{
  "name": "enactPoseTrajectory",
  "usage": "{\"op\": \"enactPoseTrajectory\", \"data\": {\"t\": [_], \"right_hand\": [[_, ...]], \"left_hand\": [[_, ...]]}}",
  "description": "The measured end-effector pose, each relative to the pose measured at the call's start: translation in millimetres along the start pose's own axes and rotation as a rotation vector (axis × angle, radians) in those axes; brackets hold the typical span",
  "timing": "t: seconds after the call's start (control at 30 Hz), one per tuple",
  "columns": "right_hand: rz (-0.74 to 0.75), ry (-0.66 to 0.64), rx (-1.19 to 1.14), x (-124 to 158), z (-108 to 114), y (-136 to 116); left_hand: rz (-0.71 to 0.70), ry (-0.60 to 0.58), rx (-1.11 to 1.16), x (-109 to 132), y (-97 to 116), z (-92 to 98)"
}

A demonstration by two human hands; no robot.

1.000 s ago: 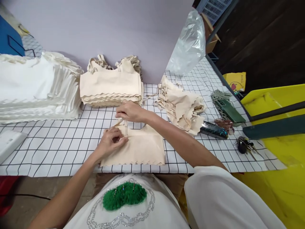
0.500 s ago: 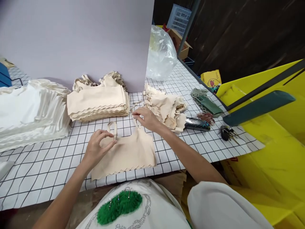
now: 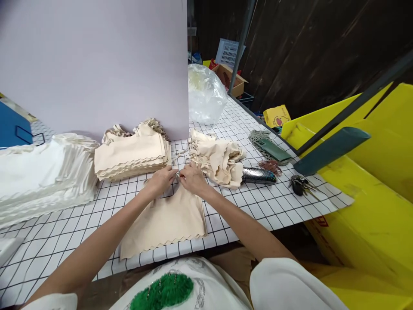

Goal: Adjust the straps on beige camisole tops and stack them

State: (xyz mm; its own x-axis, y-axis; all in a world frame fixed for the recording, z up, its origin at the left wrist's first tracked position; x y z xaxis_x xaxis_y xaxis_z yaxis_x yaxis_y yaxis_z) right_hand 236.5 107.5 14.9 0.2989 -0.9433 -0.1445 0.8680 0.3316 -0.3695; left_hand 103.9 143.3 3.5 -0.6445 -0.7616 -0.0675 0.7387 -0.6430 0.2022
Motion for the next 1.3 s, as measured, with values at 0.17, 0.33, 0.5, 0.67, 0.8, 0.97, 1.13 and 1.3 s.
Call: {"op": "enactPoseTrajectory", "data": {"t": [0.17,0.33,0.5,0.67,0.8,0.97,1.13,1.3], "right_hand": [[-0.064,-0.058,0.048,-5.4,-10.2,-6.4],[-0.045,-0.068,0.025,-6.5,-16.0,-9.8],[-0.024,0.018,-0.005,-0.4,-12.3,-10.1],[-0.046,-0.009,0.073,-5.0,-20.5,-9.3],[-0.026,0.045,0.095,-6.0,-21.1,-8.7],[0.091,0.204,0.036,6.8,-10.5,-8.6],[0.156,0.328,-0.007,17.6,-4.7,-6.1],[0.163,0.371,-0.088,23.4,-6.4,-1.9]], "left_hand": [[-0.047,0.018,-0.034,-6.7,2.7,-1.9],[-0.107,0.04,-0.028,-2.8,2.0,-5.0],[-0.119,0.036,-0.004,-2.8,-6.4,-9.1],[-0.147,0.023,0.047,-8.0,-11.1,-12.2],[-0.145,0.011,0.093,-8.4,-9.3,-9.5],[-0.091,-0.003,0.208,3.2,-6.6,5.6],[0.162,-0.174,0.858,32.7,-16.3,17.2],[0.437,-0.219,1.267,79.1,-21.3,24.7]]}}
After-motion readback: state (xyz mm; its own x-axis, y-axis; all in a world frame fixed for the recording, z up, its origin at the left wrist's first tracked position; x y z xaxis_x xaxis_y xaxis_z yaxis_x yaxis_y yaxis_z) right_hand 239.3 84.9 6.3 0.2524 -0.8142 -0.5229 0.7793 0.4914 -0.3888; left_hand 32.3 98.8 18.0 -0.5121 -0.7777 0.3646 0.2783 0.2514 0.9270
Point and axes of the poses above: each hand's wrist, its own x-axis away from the middle knuckle, its own z-axis out of the back of the hand, y = z × x, the point moved 5 cm from there along -x, towards the middle knuckle, and after that the axes turned 4 degrees about -y, right-handed, at the moved point
